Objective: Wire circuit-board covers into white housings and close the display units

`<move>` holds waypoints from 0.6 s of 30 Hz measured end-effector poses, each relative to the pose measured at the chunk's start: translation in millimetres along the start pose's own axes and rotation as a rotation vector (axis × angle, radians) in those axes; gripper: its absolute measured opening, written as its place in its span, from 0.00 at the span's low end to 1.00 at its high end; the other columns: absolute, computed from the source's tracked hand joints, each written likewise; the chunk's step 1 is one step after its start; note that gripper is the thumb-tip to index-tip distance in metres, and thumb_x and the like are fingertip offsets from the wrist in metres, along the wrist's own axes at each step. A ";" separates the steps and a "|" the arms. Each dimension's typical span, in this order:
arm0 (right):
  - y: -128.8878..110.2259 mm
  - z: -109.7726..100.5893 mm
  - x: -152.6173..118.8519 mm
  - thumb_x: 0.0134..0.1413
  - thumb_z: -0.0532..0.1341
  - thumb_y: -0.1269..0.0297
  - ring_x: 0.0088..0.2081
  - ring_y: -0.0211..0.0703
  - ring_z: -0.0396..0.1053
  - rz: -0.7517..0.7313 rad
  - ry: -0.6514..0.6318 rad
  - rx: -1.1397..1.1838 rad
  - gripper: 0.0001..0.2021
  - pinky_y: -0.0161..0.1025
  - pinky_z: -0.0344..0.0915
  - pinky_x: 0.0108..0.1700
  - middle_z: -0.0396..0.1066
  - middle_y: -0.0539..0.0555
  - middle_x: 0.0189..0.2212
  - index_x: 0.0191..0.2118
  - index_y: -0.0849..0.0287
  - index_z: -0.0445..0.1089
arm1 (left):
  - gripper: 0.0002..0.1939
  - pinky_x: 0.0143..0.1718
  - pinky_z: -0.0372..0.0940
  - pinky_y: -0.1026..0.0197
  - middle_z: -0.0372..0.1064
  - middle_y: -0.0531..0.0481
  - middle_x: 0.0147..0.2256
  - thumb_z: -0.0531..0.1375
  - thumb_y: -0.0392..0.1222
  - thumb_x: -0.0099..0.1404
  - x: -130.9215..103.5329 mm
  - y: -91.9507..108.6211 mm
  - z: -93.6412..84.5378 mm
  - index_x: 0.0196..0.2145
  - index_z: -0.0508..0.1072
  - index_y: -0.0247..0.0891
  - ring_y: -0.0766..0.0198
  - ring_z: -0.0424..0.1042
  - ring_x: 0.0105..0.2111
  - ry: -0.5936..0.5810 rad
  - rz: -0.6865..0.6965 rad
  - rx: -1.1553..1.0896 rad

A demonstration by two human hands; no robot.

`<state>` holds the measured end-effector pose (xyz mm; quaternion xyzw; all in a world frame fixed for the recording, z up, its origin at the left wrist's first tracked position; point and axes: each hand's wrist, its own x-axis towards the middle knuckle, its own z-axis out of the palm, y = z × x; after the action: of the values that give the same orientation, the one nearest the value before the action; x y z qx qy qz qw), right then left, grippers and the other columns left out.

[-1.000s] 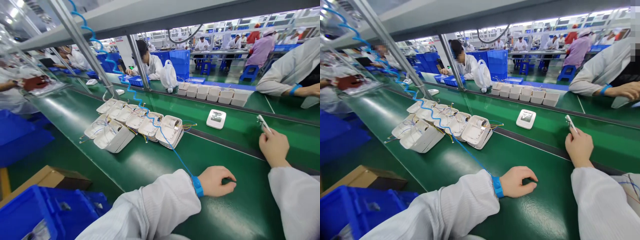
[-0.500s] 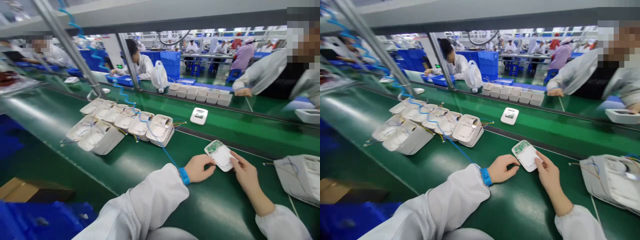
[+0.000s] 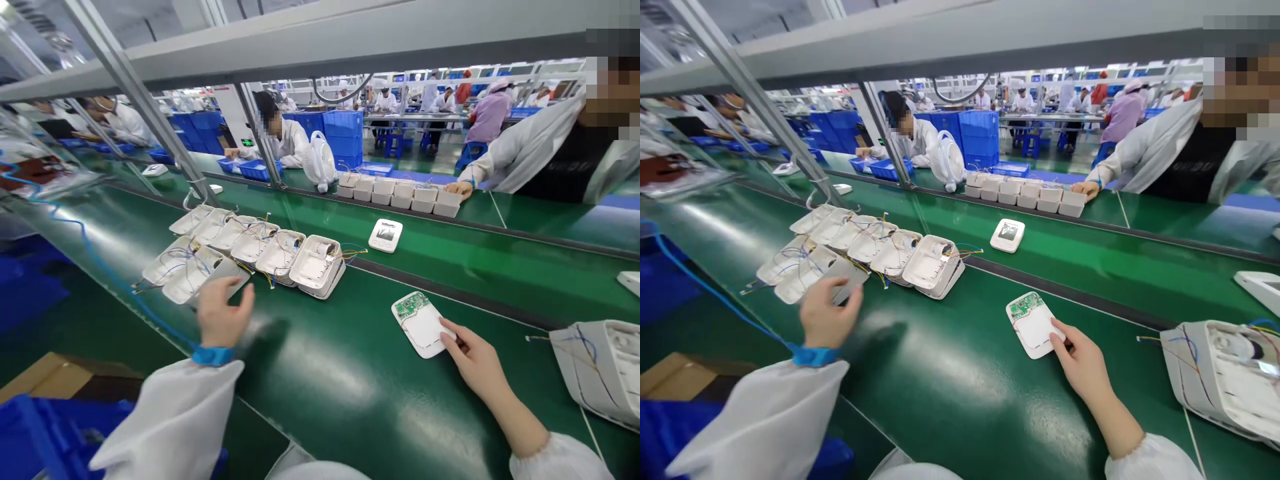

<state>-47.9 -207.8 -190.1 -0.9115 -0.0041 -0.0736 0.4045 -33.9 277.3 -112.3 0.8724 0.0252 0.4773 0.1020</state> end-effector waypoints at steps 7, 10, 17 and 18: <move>4.1 1.0 2.2 0.52 0.53 0.37 0.23 0.41 0.62 0.054 -0.021 -0.040 0.32 0.42 0.64 0.29 0.68 0.53 0.29 0.54 0.53 0.72 | 0.17 0.43 0.61 0.48 0.68 0.42 0.32 0.57 0.52 0.60 8.2 -96.2 -14.4 0.36 0.72 0.34 0.49 0.66 0.38 -0.194 -0.181 0.253; 4.2 0.3 2.7 0.51 0.53 0.36 0.23 0.42 0.63 0.071 -0.031 -0.047 0.33 0.42 0.65 0.29 0.69 0.53 0.30 0.54 0.53 0.72 | 0.14 0.41 0.61 0.49 0.67 0.42 0.30 0.54 0.49 0.62 11.5 -102.4 -11.3 0.32 0.71 0.36 0.49 0.66 0.36 -0.177 -0.200 0.228; -0.6 -3.7 4.4 0.48 0.55 0.36 0.26 0.44 0.64 0.167 -0.027 0.000 0.33 0.41 0.62 0.28 0.69 0.53 0.26 0.53 0.54 0.73 | 0.08 0.42 0.59 0.53 0.62 0.46 0.33 0.56 0.45 0.67 -14.2 -45.2 -39.1 0.35 0.67 0.37 0.54 0.63 0.39 0.084 -0.232 -0.064; -1.2 -4.7 5.0 0.49 0.55 0.37 0.26 0.45 0.65 0.190 -0.026 0.026 0.33 0.40 0.62 0.29 0.69 0.53 0.25 0.52 0.54 0.74 | 0.06 0.41 0.58 0.54 0.61 0.47 0.34 0.57 0.42 0.67 -24.9 -25.2 -43.8 0.37 0.67 0.36 0.56 0.62 0.37 0.073 -0.222 -0.191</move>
<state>-43.6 -210.7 -185.4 -0.9034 0.0762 -0.0228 0.4214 -82.8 305.2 -115.1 0.8327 0.0795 0.4948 0.2356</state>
